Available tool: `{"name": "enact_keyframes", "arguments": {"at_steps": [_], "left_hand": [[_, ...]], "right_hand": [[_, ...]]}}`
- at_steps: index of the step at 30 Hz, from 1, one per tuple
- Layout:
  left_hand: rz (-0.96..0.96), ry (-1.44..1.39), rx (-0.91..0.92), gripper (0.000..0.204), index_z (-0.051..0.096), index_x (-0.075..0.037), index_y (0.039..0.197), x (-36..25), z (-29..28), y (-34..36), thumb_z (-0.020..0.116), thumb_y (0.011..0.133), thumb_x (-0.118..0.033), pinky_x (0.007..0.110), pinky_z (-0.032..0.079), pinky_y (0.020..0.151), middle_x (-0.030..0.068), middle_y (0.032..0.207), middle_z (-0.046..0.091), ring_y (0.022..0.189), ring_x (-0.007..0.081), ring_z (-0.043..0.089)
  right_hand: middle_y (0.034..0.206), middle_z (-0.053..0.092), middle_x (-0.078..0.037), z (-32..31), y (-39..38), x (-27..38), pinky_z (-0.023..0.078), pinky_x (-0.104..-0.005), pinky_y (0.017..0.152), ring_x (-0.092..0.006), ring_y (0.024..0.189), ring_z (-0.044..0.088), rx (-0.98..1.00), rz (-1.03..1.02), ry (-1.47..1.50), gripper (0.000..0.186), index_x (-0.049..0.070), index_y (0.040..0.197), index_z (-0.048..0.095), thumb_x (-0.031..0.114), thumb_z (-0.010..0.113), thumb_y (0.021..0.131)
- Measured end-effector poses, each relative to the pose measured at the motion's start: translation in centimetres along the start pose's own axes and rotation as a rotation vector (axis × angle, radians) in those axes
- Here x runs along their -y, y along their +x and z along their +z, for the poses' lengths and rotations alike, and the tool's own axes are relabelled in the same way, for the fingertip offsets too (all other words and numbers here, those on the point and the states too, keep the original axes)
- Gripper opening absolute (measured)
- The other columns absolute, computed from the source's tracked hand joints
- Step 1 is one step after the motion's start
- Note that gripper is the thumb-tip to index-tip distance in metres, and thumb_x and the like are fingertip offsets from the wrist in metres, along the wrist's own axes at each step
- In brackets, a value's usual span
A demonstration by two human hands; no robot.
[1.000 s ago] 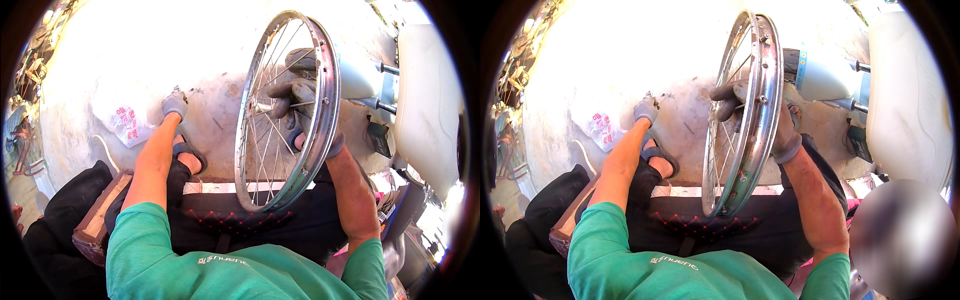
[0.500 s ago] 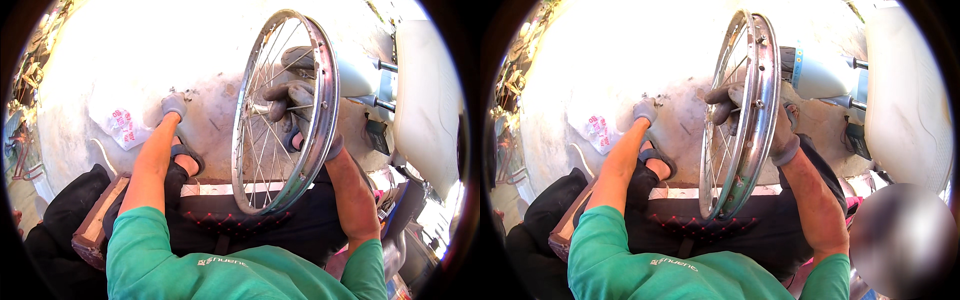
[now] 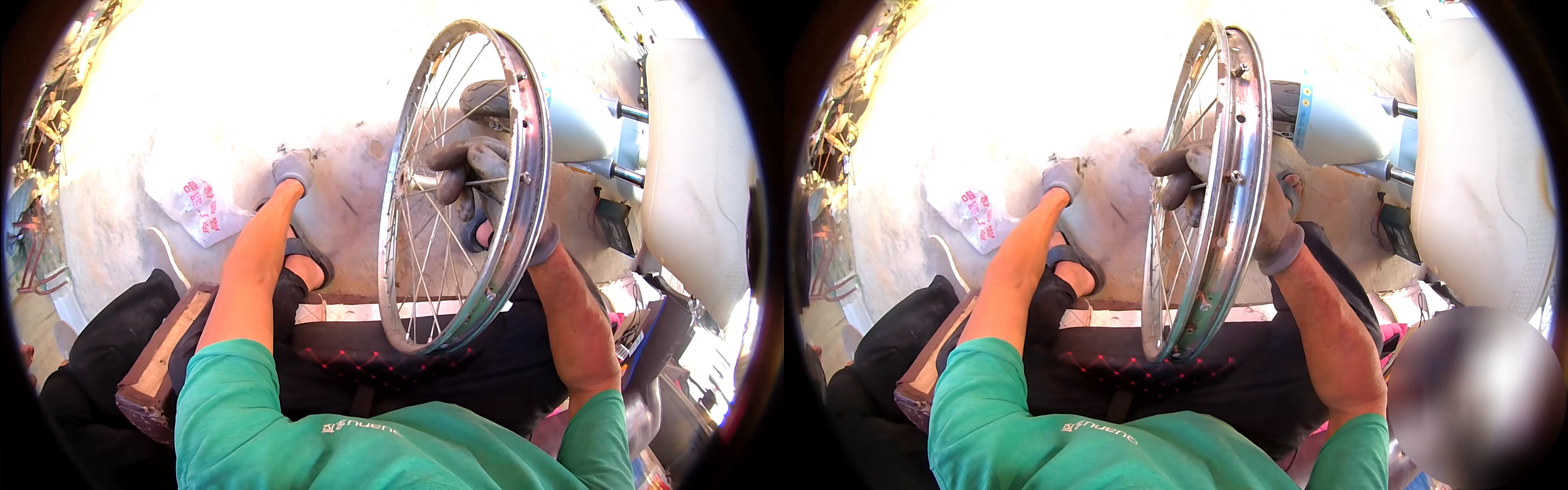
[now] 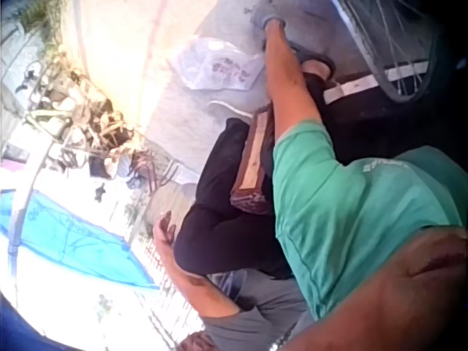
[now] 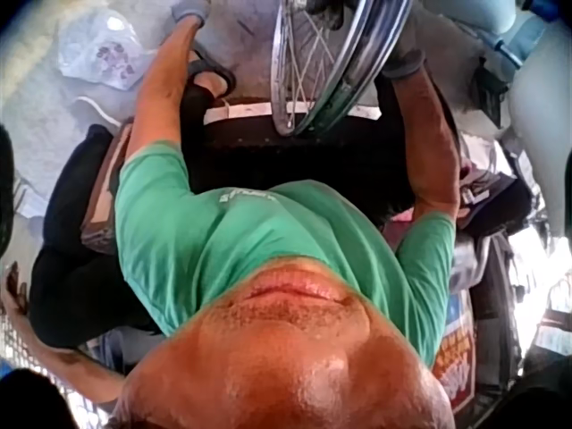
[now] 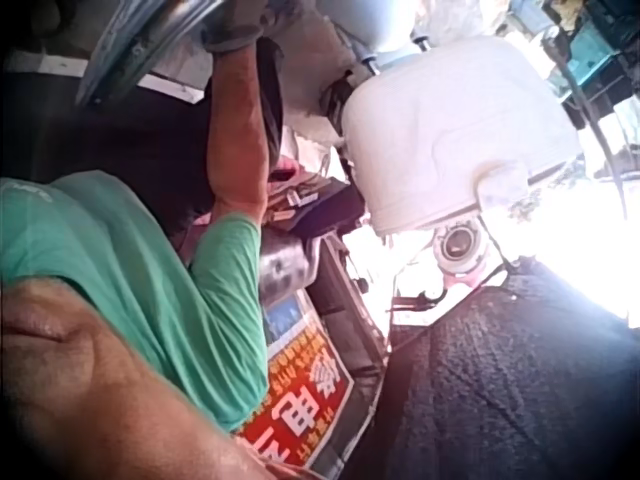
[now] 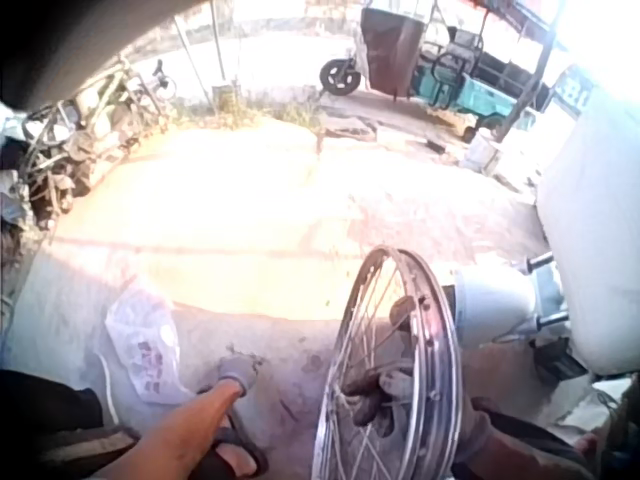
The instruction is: The person sits on the ground and repeatedly inserts small metal pieces into the rim of a bicycle wheel, rotating the wheel to access different sections. The person handles the wheel and metal pieces by hand throughout the process.
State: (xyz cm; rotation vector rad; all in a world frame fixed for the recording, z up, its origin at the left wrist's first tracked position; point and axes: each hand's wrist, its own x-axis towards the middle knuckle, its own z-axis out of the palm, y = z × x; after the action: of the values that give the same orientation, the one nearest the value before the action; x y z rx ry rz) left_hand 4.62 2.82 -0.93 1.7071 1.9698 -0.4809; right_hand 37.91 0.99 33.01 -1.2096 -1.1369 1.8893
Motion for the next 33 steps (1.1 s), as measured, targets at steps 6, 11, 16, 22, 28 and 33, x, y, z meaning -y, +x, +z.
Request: {"name": "enact_keyframes", "arguments": {"at_steps": [6,11,16,22,28,33], "left_hand": [[-0.104,-0.426,0.039,0.029,0.077,-0.015,0.111,-2.2,-1.4,-1.4,0.061,0.090,-0.026,0.044,0.054,0.100,0.0170,0.121,0.075,0.115,0.0350,0.071],[0.136,-1.047,-0.071,0.010,0.069,0.002,0.102,-6.3,-8.3,-2.6,0.063,0.095,-0.003,0.030,0.060,0.070,0.0127,0.091,0.074,0.079,0.0163,0.072],[0.479,-1.310,-0.082,0.017,0.067,0.006,0.113,-7.7,-24.5,-10.8,0.061,0.098,0.000,0.031,0.062,0.077,0.0157,0.098,0.074,0.085,0.0199,0.073],[0.733,-1.456,-0.219,0.020,0.067,0.006,0.117,-9.9,-30.5,-24.5,0.065,0.102,-0.007,0.034,0.063,0.085,0.0156,0.104,0.075,0.091,0.0213,0.074],[0.762,-1.499,-0.225,0.019,0.070,0.006,0.115,-13.0,-31.8,-27.7,0.071,0.098,-0.001,0.028,0.057,0.095,0.0156,0.132,0.068,0.106,0.0158,0.068],[0.654,-1.191,-0.264,0.016,0.074,0.004,0.111,-13.1,-31.1,-27.2,0.072,0.095,-0.001,0.029,0.058,0.093,0.0148,0.139,0.063,0.109,0.0174,0.070]], "right_hand": [[0.115,0.072,-0.021,-0.6,0.3,-0.5,0.062,-0.0358,0.081,-0.0239,0.095,0.074,0.048,-0.021,0.130,0.033,-0.003,0.123,0.063,0.024,0.053,0.106],[0.101,0.075,-0.010,0.0,1.3,-2.0,0.058,-0.0297,0.082,-0.0156,0.088,0.072,0.086,-0.096,0.035,0.037,-0.003,0.120,0.071,0.023,0.050,0.103],[0.088,0.071,-0.002,2.8,1.8,-3.5,0.053,-0.0260,0.062,-0.0072,0.074,0.063,0.082,-0.154,0.110,0.032,0.000,0.107,0.072,0.025,0.053,0.110],[0.104,0.077,-0.008,3.5,1.5,-4.7,0.058,-0.0282,0.079,-0.0115,0.088,0.071,0.066,-0.098,-0.019,0.038,-0.001,0.115,0.076,0.030,0.054,0.108],[0.077,0.065,-0.001,5.5,2.1,-6.6,0.050,-0.0270,0.055,-0.0096,0.058,0.058,0.023,-0.151,0.191,0.035,0.001,0.105,0.072,0.031,0.055,0.110],[0.078,0.066,-0.001,5.7,2.3,-6.8,0.052,-0.0267,0.055,-0.0098,0.059,0.061,0.015,-0.137,0.197,0.037,0.001,0.104,0.072,0.033,0.055,0.110]]}}
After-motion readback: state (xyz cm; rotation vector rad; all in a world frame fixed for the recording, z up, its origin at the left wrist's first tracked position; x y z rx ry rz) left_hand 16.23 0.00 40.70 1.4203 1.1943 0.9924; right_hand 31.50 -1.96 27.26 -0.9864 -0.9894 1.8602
